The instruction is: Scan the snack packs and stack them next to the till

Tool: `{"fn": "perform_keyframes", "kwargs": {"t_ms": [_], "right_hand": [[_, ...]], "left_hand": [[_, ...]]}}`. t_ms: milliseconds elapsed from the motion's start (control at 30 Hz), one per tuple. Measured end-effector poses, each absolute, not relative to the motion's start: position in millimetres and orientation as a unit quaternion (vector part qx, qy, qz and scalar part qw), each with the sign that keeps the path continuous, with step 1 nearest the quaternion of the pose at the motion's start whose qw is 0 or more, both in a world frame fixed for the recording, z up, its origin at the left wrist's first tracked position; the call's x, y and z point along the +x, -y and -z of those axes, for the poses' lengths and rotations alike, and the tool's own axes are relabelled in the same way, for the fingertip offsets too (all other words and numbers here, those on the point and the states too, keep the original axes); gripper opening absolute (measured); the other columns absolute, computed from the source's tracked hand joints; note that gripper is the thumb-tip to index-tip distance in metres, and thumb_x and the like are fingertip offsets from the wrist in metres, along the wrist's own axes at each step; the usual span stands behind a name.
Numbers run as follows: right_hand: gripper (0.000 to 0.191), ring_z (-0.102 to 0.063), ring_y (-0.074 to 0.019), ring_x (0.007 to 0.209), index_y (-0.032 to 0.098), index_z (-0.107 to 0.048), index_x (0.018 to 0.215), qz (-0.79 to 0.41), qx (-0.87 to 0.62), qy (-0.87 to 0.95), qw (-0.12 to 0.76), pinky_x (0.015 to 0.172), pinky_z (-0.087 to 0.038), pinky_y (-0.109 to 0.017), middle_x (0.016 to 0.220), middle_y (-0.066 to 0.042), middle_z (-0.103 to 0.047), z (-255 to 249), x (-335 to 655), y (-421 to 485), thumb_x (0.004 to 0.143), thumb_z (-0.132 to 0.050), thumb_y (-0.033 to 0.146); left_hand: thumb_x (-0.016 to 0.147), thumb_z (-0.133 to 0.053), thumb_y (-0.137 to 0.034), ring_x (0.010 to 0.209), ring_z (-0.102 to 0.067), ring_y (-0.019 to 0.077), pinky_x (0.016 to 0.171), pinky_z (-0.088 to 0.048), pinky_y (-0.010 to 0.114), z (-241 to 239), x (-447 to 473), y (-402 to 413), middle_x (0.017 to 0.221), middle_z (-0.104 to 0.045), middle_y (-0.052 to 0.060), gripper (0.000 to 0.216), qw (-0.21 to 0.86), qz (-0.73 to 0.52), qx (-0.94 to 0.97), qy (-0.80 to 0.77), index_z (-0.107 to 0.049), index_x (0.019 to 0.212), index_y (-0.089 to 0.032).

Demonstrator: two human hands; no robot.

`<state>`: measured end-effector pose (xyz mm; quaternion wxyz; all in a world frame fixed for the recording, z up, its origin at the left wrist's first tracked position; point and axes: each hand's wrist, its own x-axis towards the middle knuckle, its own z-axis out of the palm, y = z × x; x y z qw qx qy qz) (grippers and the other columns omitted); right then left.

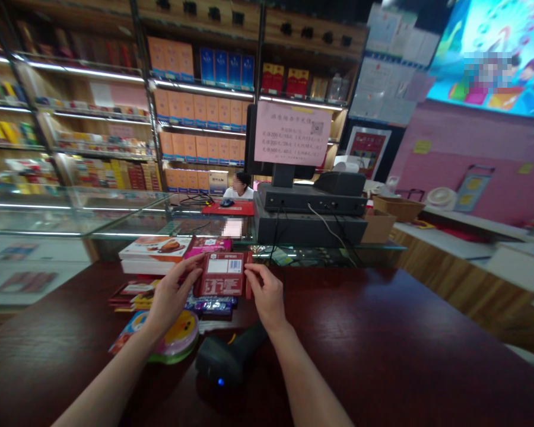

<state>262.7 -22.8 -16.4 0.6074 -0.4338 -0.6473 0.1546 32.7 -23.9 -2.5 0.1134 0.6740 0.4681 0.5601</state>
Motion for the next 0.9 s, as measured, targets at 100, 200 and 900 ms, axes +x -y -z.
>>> {"fn": "perform_keyframes", "kwargs": {"t_ms": [100, 200, 900], "right_hand": [[0.023, -0.071, -0.0218, 0.089, 0.025, -0.073, 0.109, -0.166, -0.428, 0.666, 0.589, 0.084, -0.055, -0.034, 0.102, -0.004, -0.076, 15, 264, 23, 0.091, -0.063, 0.037], [0.039, -0.069, -0.0212, 0.088, 0.027, -0.068, 0.123, -0.152, -0.414, 0.699, 0.562, 0.082, -0.056, -0.034, 0.107, -0.005, -0.074, 13, 265, 25, 0.086, -0.072, 0.036], [0.070, -0.056, -0.0263, 0.127, 0.032, -0.035, 0.154, -0.011, -0.352, 0.795, 0.495, 0.106, -0.050, -0.045, 0.142, -0.010, -0.056, 18, 264, 24, 0.092, -0.066, 0.023]], "left_hand": [[0.092, -0.056, -0.037, 0.096, -0.066, 0.0206, 0.092, -0.050, 0.035, 2, 31, 23, 0.105, -0.072, 0.004, 0.035, 0.117, -0.563, 0.669, -0.471, -0.068, 0.123, -0.026], [0.092, -0.055, -0.037, 0.096, -0.066, 0.0210, 0.092, -0.051, 0.036, 0, 29, 23, 0.103, -0.072, 0.004, 0.036, 0.117, -0.559, 0.668, -0.477, -0.067, 0.124, -0.026], [0.072, -0.081, -0.036, 0.107, -0.052, 0.0297, 0.094, -0.045, 0.045, -3, 24, 30, 0.116, -0.056, 0.007, 0.109, -0.076, -0.390, 0.761, -0.512, -0.013, 0.158, -0.035]]}}
